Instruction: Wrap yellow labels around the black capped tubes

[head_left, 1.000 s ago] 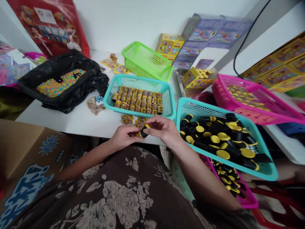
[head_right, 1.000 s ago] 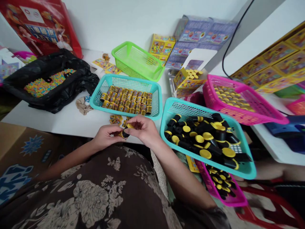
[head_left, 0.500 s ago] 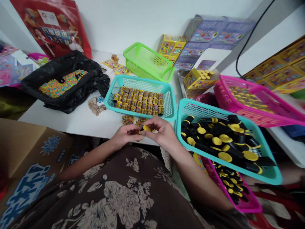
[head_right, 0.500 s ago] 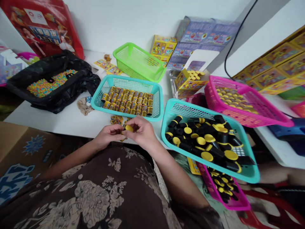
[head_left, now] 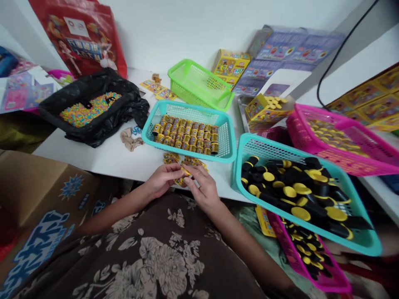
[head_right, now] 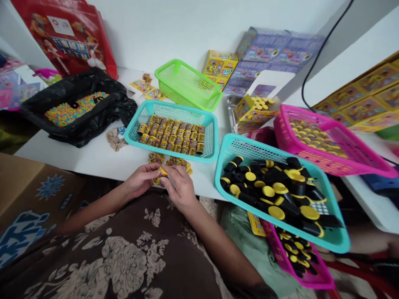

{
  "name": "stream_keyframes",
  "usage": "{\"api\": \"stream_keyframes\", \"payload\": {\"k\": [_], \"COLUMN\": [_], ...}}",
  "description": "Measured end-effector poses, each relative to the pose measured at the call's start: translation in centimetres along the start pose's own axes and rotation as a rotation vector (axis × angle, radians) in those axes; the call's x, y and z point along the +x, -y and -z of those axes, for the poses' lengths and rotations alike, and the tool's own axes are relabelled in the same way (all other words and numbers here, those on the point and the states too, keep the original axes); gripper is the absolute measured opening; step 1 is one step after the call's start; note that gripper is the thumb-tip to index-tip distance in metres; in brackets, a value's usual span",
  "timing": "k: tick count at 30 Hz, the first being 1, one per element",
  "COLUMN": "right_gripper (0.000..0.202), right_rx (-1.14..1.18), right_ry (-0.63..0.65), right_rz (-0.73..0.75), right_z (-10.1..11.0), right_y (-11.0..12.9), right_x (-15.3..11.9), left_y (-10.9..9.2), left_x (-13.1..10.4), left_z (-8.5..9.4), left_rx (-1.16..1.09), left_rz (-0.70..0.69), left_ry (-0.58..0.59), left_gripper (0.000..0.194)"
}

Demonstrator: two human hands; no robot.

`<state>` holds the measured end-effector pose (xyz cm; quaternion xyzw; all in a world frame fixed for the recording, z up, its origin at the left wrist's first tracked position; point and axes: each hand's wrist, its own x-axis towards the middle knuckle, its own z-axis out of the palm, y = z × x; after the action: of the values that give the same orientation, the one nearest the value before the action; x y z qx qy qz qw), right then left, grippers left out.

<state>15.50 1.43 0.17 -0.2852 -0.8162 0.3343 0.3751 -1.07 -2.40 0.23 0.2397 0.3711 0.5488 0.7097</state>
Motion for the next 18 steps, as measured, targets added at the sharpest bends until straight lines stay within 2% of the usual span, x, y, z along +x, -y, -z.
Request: {"api": "stream_keyframes", "payload": {"k": [6, 11, 15, 18], "right_gripper": [0.021, 0.019, 0.022, 0.028], "right_rx": [0.165, 0.258, 0.195, 0.249], "right_ry": [0.076, 0.100, 0.041, -0.044], "right_rz": [-0.112, -0.118, -0.065, -0.074], "right_z": [1.4, 2.1, 1.5, 0.9], "right_y": [0.0, 0.0, 0.3, 0.3], "right_x": [1.0, 1.2, 0.8, 0.2], "left_y": [0.3, 0.7, 0.8, 0.6], "left_x": [-0.1, -0.1, -0.2, -0.4], "left_z": [0.7, 1.2, 0.9, 0.4], "left_rx": [0.013, 0.012, 0.011, 0.055], "left_rz": [0.077, 0.176, 0.126, -0.017], "left_ry": [0.121, 0.179, 0.137, 0.096], "left_gripper": [0.035, 0.038, 0.038, 0.037]}}
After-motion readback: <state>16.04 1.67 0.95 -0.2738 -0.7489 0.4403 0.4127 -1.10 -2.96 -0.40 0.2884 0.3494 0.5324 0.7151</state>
